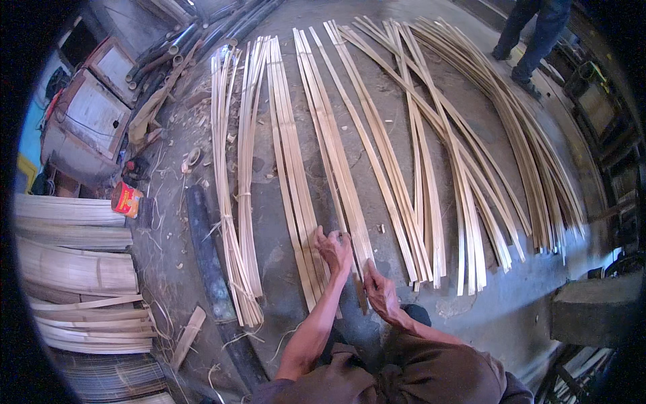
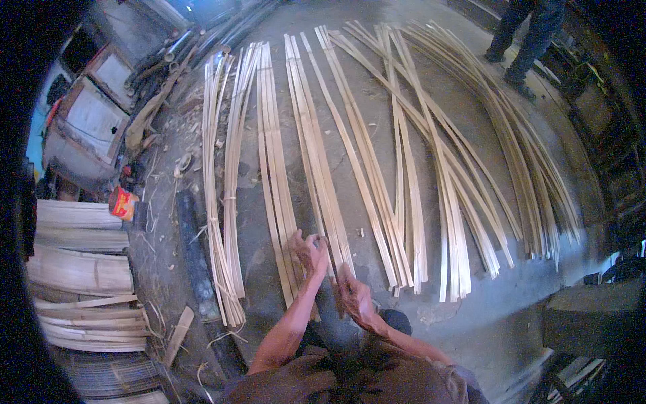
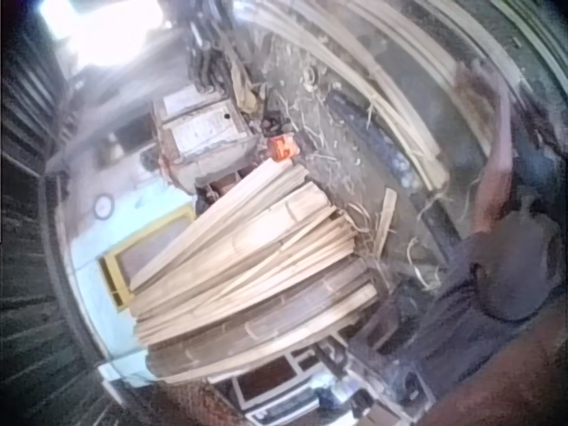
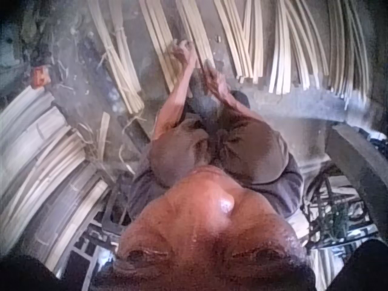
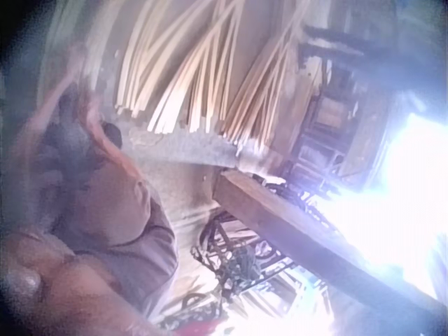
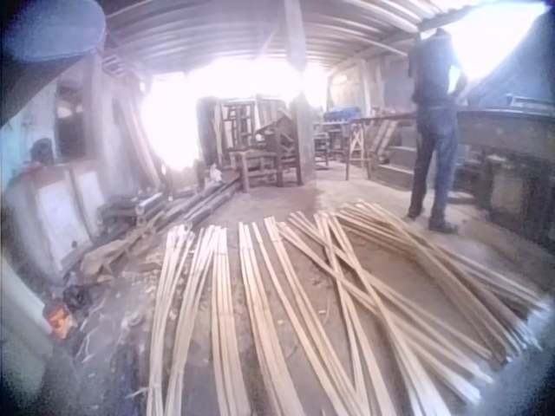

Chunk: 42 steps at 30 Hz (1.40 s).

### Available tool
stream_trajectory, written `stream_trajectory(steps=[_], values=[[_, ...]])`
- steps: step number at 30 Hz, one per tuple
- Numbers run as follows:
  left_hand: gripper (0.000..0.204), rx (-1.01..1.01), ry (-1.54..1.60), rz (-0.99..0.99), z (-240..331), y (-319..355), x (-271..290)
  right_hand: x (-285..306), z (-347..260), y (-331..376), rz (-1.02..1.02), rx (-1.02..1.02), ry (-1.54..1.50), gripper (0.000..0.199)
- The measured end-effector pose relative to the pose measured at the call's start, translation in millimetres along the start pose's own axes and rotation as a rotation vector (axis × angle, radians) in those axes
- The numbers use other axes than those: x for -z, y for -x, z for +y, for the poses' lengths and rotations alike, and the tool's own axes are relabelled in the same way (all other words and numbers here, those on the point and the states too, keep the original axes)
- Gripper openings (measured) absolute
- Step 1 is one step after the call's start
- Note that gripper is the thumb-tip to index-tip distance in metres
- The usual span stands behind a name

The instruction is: The person sits on the floor and sorts long thin wooden strips by hand. They repeatedly pick up strips, align them, and place them into neat piles on the floor.

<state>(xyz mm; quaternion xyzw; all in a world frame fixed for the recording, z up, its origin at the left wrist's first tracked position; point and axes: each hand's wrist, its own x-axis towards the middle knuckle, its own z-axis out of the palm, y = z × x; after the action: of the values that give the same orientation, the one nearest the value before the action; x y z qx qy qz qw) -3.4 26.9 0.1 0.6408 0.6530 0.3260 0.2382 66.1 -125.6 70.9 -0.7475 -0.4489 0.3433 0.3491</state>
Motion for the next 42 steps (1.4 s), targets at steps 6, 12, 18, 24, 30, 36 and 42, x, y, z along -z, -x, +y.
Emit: stream_trajectory(steps=[6,12,18,24,30,36,42], values=[[0.020,0.265,0.729,-0.115,9,1,5,-1,-7,17,-0.103,-0.081,-0.127,0.045],[0.022,0.344,0.738,-0.131,-7,-1,-3,-18,8,17,-0.022,-0.037,-0.141,0.047],[0.028,0.320,0.603,-0.187,-17,-3,-1,-22,18,15,-0.104,-0.097,-0.170,0.048],[0.037,0.228,0.410,-0.225,-18,-4,-4,-13,14,9,-0.109,-0.090,-0.087,0.050],[0.038,0.206,0.368,-0.308,-3,-10,5,-5,8,7,-0.102,-0.157,-0.085,0.047],[0.031,0.241,0.528,-0.077,-2,0,2,-11,8,18,-0.037,-0.128,-0.076,0.045],[0.028,0.148,0.444,-0.044,3,4,5,-16,15,18,0.002,-0.123,-0.127,0.043]])
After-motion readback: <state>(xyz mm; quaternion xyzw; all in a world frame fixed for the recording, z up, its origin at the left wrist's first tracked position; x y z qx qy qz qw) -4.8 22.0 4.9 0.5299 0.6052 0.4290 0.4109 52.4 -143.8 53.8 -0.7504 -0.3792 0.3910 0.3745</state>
